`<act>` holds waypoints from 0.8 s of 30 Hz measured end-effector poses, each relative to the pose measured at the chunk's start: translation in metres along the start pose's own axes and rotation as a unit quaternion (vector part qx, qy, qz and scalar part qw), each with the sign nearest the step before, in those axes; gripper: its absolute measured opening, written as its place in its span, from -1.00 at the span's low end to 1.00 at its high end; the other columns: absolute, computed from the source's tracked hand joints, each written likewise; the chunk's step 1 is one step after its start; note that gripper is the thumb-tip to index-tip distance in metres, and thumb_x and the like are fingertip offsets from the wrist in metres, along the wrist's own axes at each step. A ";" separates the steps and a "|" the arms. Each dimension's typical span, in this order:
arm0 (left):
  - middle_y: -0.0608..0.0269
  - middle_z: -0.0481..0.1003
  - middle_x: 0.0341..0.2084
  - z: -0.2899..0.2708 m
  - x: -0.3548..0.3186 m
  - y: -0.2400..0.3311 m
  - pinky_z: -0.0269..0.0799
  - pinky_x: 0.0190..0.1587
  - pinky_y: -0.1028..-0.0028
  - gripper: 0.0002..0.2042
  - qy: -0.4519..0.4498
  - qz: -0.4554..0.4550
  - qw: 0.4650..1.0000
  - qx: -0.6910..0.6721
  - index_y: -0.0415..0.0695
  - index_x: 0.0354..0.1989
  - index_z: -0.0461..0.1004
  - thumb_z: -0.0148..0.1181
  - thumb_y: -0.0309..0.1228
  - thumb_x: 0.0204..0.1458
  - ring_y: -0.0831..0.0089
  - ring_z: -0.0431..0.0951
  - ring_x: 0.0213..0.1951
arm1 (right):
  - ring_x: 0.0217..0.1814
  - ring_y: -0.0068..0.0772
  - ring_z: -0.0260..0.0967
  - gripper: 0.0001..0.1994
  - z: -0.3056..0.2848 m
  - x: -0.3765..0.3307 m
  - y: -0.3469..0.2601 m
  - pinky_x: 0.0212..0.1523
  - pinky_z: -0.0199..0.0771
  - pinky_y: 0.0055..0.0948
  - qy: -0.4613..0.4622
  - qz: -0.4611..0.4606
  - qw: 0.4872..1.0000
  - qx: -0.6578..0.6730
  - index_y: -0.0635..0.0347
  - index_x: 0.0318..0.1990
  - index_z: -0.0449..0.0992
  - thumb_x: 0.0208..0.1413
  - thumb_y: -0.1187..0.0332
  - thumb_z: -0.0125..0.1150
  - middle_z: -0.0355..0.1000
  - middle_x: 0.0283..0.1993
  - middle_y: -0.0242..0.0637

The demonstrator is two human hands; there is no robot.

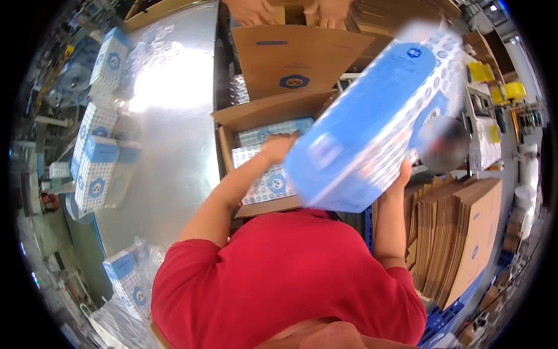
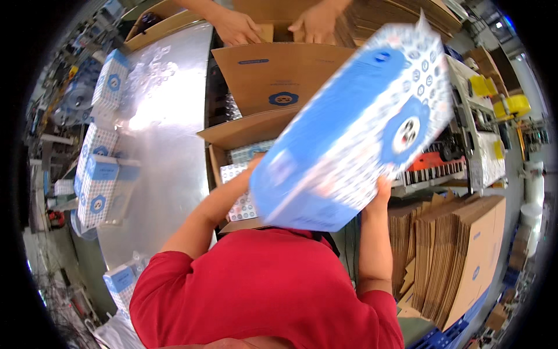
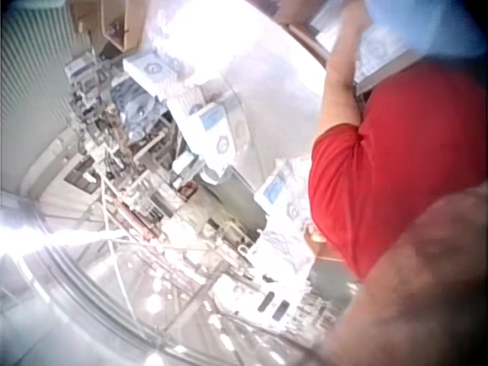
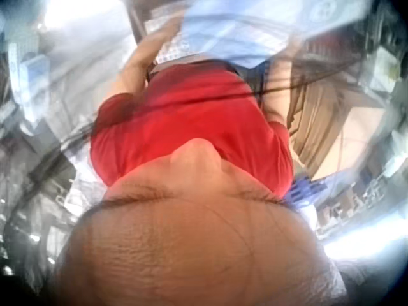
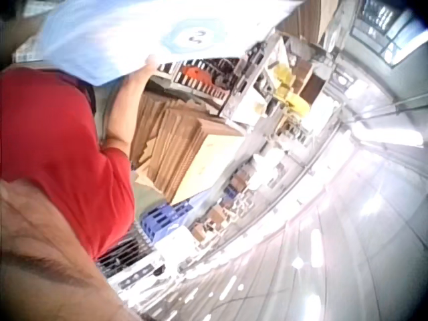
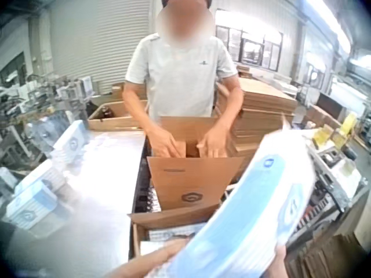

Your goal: The person repeatedly picks up small blue and white product boxes from a metal table and places them into a larger brown cardboard box. They arrange the items in rows, close the box flaps, and then move the filled box to a conveyor belt. This cycle repeats with multiple boxes.

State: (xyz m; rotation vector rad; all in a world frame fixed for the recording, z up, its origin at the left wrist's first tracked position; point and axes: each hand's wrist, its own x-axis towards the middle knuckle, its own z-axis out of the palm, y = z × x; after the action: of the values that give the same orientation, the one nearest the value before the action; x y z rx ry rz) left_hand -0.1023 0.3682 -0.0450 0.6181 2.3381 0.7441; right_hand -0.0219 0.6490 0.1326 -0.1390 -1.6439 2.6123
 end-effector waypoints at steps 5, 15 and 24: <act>-0.12 0.43 -0.12 -0.016 -0.041 0.024 0.38 -0.07 0.21 -0.48 0.265 0.132 0.945 0.142 -0.09 0.06 0.35 0.08 -0.04 -0.04 0.02 0.45 -0.08 | 0.27 -0.02 0.06 -0.30 0.093 0.047 -0.011 0.25 0.02 -0.09 -0.368 -0.322 0.747 -0.451 0.02 0.14 0.32 -0.31 0.36 0.40 0.12 0.22 -0.02; 0.01 0.10 0.26 -0.036 -0.088 -0.019 -0.17 0.32 0.15 -0.39 0.286 -0.094 0.937 0.179 -0.24 0.21 0.16 0.05 -0.13 0.03 0.22 -0.01 0.33 | 0.48 0.07 -0.46 -0.06 0.051 0.093 0.181 0.28 -0.45 0.36 -0.372 -0.079 0.521 -0.765 -0.33 0.34 0.00 -0.25 -0.29 0.24 -0.33 0.44 0.01; -0.21 -0.13 0.31 0.043 -0.113 -0.061 -0.30 0.36 0.31 -0.32 0.460 -0.187 0.822 -0.279 -0.39 0.31 -0.25 -0.08 -0.52 0.04 0.05 -0.15 0.35 | -0.10 -0.10 0.42 -0.28 0.028 0.101 0.036 -0.16 0.43 -0.21 -0.123 -0.221 0.687 -0.682 0.22 0.26 0.12 -0.08 0.28 0.30 0.45 -0.16 -0.13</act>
State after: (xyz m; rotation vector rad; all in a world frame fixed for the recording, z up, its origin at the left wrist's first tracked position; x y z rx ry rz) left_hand -0.0084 0.2728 -0.0667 -0.5992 2.6713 1.6990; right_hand -0.1249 0.6170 0.1071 0.5084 -2.8078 0.6395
